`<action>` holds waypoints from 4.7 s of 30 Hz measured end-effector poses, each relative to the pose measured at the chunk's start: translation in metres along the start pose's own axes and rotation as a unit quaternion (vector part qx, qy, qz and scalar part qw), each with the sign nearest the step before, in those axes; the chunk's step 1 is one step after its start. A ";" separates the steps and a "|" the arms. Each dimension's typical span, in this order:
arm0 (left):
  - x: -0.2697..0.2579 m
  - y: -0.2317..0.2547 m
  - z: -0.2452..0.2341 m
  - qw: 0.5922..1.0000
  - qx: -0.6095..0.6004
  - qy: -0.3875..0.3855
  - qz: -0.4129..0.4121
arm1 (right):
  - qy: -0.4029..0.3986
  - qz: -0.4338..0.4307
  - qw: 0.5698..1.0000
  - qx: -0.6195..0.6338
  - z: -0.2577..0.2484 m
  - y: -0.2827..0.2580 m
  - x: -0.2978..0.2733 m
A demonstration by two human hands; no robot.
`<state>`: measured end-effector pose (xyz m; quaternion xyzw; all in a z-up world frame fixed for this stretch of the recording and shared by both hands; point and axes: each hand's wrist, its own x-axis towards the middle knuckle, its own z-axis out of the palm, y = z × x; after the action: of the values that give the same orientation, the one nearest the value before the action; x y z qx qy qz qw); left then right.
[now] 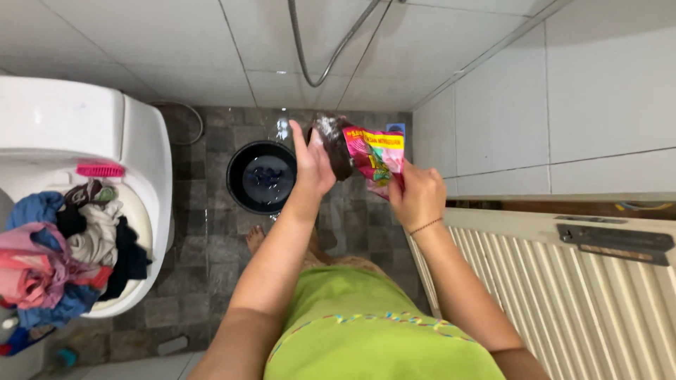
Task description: Hand-washing clothes in a bucket within a bathroom.
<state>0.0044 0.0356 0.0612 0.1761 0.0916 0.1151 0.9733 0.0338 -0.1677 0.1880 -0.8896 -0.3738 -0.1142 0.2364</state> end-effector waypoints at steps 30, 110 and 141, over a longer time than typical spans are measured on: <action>0.019 0.090 0.071 0.857 -0.232 -0.454 -0.071 | 0.043 -0.038 0.997 0.047 -0.103 -0.050 0.047; 0.044 0.059 0.083 0.938 -0.310 0.087 0.125 | 0.072 -0.103 0.992 0.012 -0.110 -0.051 0.044; -0.007 0.094 0.138 0.976 0.132 -0.068 0.160 | 0.139 -0.023 0.989 0.042 -0.112 -0.004 0.018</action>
<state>0.0101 0.0746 0.2238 0.3224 0.0099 0.2442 0.9145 0.0405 -0.2109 0.2930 -0.8455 -0.3616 -0.2266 0.3209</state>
